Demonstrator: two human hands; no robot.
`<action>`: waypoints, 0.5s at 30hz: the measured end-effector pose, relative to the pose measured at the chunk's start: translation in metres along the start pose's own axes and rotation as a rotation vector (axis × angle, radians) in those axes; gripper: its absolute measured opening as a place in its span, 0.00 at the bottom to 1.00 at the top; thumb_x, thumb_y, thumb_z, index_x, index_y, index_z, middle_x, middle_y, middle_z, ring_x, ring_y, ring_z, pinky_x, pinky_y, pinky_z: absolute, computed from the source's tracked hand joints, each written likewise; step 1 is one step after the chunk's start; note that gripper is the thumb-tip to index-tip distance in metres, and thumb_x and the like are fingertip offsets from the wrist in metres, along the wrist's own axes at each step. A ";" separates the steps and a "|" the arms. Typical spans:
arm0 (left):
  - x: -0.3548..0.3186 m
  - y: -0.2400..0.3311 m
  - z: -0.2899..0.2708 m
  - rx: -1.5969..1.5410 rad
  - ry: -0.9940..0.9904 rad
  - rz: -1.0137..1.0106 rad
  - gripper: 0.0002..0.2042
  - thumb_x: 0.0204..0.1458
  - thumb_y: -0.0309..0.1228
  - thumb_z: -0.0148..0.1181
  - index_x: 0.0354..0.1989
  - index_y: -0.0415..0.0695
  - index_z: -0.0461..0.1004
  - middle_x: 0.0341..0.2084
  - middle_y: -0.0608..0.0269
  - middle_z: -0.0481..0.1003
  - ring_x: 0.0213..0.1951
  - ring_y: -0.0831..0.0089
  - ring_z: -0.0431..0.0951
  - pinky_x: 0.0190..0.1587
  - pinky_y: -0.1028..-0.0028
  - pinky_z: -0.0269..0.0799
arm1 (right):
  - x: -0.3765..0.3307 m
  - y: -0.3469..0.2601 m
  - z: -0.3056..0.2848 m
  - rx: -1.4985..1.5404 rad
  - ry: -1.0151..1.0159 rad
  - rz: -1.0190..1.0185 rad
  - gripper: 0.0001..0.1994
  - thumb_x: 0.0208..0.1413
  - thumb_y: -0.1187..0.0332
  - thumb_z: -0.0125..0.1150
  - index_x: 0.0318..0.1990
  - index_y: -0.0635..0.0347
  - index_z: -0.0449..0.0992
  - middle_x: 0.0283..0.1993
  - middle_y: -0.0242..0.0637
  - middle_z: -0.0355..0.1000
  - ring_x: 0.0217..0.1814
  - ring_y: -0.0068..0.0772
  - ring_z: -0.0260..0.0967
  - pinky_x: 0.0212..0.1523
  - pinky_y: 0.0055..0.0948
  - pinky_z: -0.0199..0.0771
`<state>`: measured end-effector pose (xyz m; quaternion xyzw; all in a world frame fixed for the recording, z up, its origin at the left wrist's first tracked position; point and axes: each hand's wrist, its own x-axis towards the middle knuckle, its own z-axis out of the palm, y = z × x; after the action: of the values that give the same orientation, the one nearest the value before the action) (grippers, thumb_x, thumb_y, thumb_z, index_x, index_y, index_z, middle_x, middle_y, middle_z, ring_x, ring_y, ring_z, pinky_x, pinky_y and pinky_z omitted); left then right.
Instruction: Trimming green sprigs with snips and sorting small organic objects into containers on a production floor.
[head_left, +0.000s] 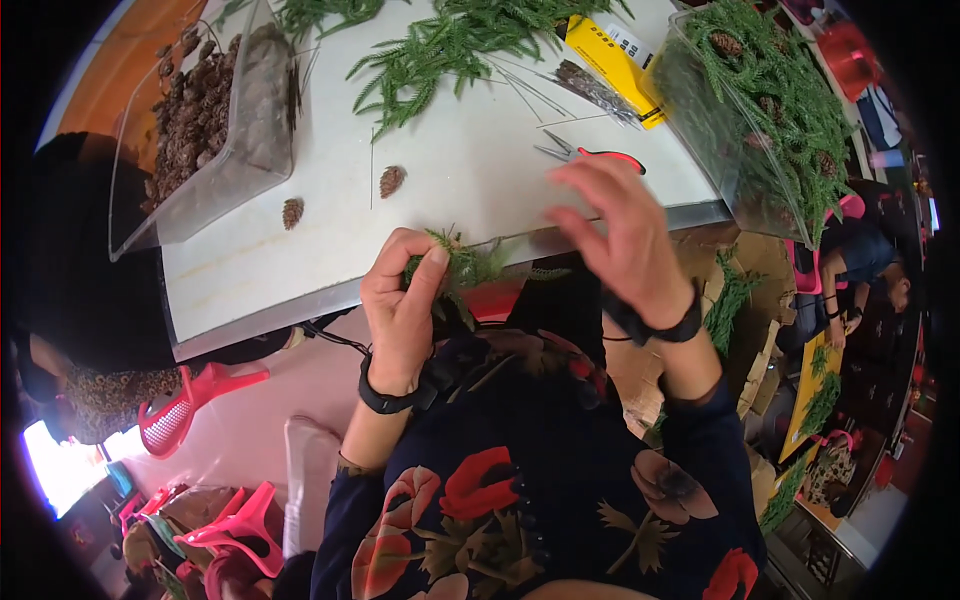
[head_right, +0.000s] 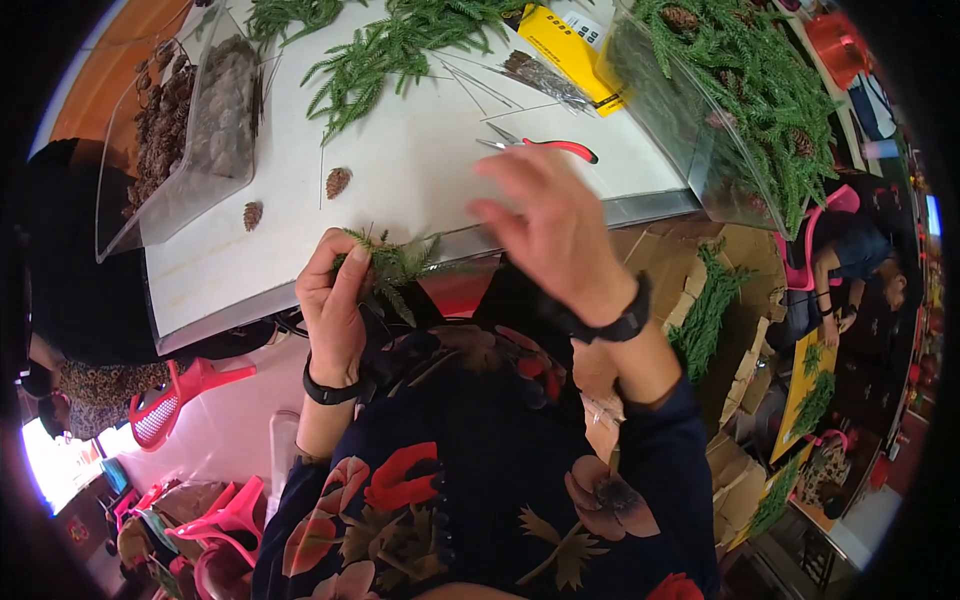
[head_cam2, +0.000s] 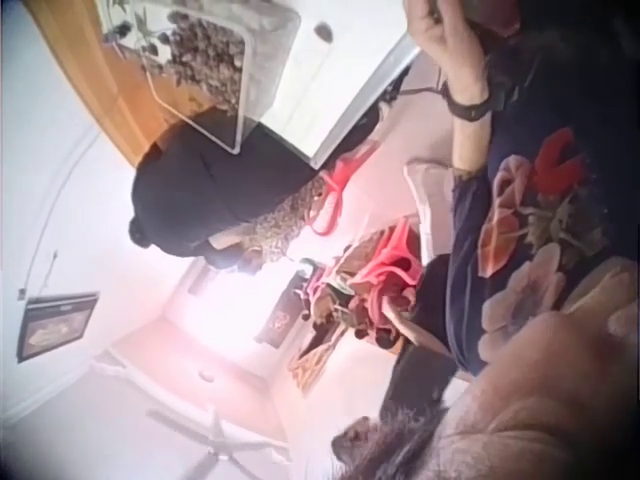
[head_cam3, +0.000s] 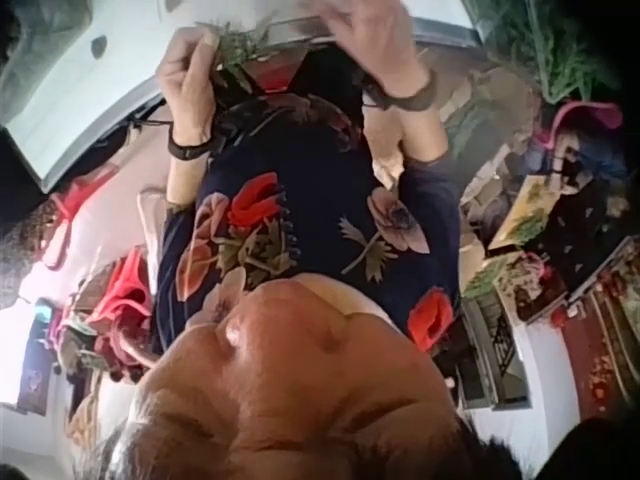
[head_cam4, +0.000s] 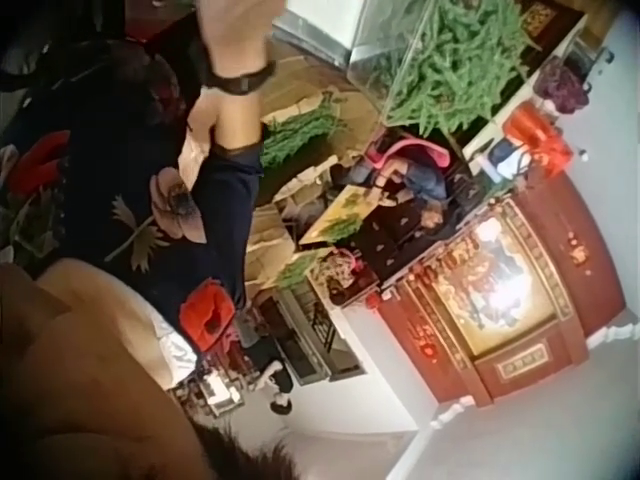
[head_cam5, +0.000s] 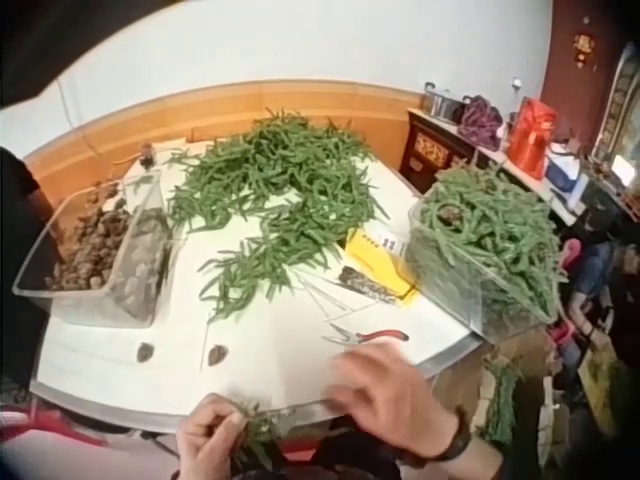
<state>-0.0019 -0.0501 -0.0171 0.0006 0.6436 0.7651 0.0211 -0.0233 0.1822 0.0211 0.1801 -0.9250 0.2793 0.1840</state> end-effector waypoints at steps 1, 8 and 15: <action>0.000 0.001 -0.001 0.016 -0.006 0.009 0.03 0.55 0.21 0.55 0.30 0.36 0.71 0.26 0.70 0.66 0.28 0.84 0.63 0.30 0.83 0.58 | 0.002 0.007 -0.006 0.006 -0.005 -0.015 0.17 0.46 0.72 0.67 0.46 0.59 0.75 0.45 0.41 0.71 0.39 0.43 0.71 0.40 0.30 0.73; 0.003 0.006 0.000 0.047 -0.090 0.052 0.04 0.57 0.23 0.54 0.29 0.37 0.71 0.25 0.72 0.64 0.23 0.87 0.59 0.25 0.84 0.51 | 0.014 -0.006 -0.010 0.357 -0.211 0.209 0.11 0.51 0.76 0.63 0.43 0.62 0.76 0.37 0.36 0.73 0.36 0.29 0.71 0.38 0.23 0.70; -0.002 0.016 -0.013 -0.051 -0.175 -0.056 0.03 0.56 0.23 0.56 0.31 0.37 0.72 0.26 0.71 0.66 0.27 0.84 0.63 0.30 0.84 0.58 | 0.035 -0.045 0.024 0.822 -0.462 0.170 0.06 0.50 0.78 0.63 0.36 0.63 0.78 0.31 0.33 0.72 0.31 0.24 0.70 0.32 0.20 0.68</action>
<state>-0.0006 -0.0654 -0.0037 0.0490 0.6194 0.7773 0.0987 -0.0399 0.1251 0.0378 0.2190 -0.7661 0.5887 -0.1366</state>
